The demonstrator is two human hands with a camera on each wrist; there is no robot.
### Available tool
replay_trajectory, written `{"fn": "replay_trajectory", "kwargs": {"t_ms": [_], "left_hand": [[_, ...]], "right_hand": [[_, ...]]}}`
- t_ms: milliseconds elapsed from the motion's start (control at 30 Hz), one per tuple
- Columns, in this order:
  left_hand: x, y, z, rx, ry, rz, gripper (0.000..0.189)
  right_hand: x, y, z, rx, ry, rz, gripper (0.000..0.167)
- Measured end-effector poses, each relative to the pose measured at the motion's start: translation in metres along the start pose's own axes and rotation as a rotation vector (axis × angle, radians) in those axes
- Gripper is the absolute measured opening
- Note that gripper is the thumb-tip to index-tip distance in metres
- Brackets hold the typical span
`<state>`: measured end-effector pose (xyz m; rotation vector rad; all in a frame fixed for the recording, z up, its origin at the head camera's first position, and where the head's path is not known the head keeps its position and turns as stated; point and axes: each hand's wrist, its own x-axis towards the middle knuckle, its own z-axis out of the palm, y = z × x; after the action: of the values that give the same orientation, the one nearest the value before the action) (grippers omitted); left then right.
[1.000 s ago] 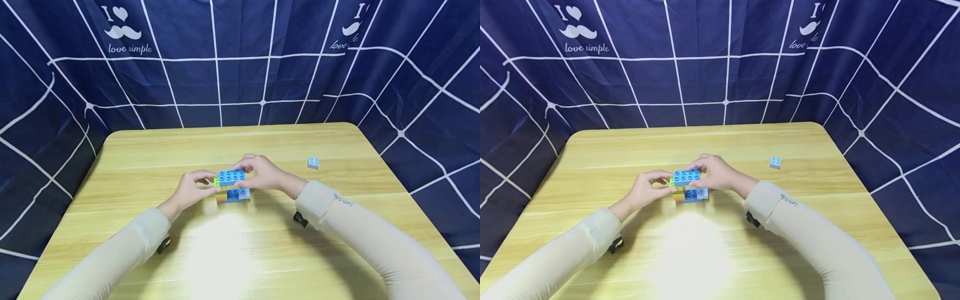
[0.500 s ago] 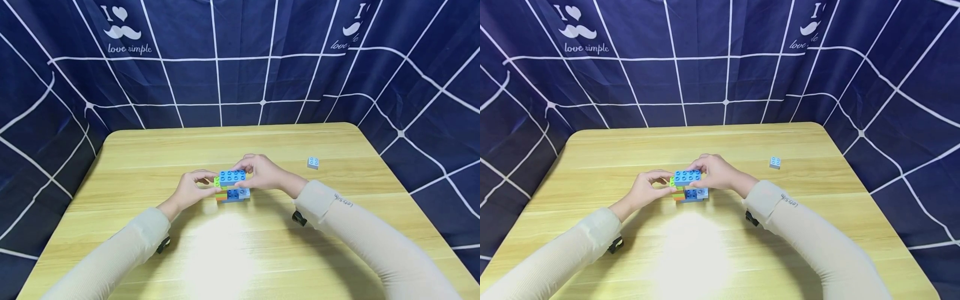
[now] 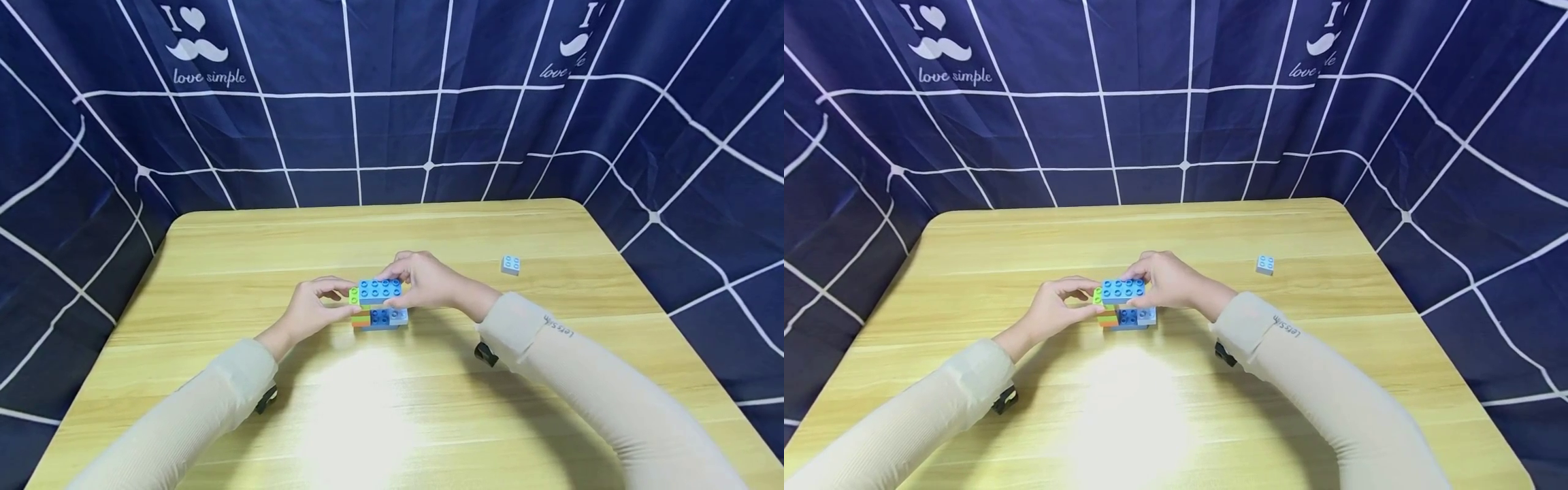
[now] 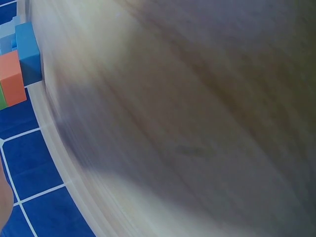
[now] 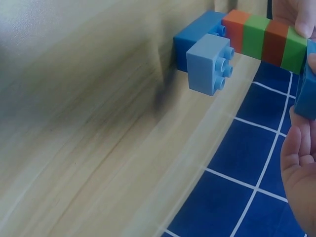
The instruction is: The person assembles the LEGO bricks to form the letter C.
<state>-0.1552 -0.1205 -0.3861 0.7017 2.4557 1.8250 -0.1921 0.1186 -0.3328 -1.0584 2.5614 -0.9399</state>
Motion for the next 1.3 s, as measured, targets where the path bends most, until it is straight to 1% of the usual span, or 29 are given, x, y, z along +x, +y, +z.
{"fn": "replay_trajectory", "kwargs": {"t_ms": [133, 267, 467, 600, 700, 867, 1000, 1100, 1167, 1300], "left_hand": [[0.003, -0.021, 0.002, -0.002, 0.006, 0.007, 0.033], [0.002, -0.023, 0.002, 0.007, 0.012, 0.015, 0.032], [0.002, -0.023, 0.002, 0.036, -0.009, 0.024, 0.031], [0.004, -0.020, 0.001, 0.071, -0.032, 0.039, 0.039], [0.006, -0.015, 0.001, 0.083, -0.043, 0.046, 0.048], [0.011, -0.004, 0.004, 0.086, -0.039, 0.067, 0.054], [0.014, 0.000, 0.010, 0.073, -0.026, 0.085, 0.053], [0.015, 0.001, 0.014, 0.065, -0.025, 0.068, 0.050], [0.015, 0.001, 0.017, 0.059, -0.018, 0.044, 0.047], [0.014, -0.001, 0.019, 0.033, 0.011, 0.014, 0.042]], "right_hand": [[-0.001, -0.001, -0.001, 0.002, 0.004, -0.005, 0.037], [-0.002, -0.001, 0.000, 0.012, 0.011, -0.005, 0.037], [-0.002, 0.001, 0.003, 0.007, 0.020, -0.003, 0.037], [-0.003, 0.002, 0.004, -0.003, 0.026, -0.012, 0.037], [-0.003, 0.002, 0.003, -0.017, 0.029, -0.016, 0.037], [-0.003, 0.003, 0.002, -0.036, 0.031, -0.017, 0.036], [-0.004, 0.002, 0.001, -0.031, 0.036, -0.029, 0.037], [-0.003, 0.001, 0.001, -0.033, 0.038, -0.037, 0.038], [-0.003, 0.001, 0.001, -0.040, 0.040, -0.043, 0.037], [-0.002, 0.000, 0.001, -0.054, 0.038, -0.051, 0.036]]}}
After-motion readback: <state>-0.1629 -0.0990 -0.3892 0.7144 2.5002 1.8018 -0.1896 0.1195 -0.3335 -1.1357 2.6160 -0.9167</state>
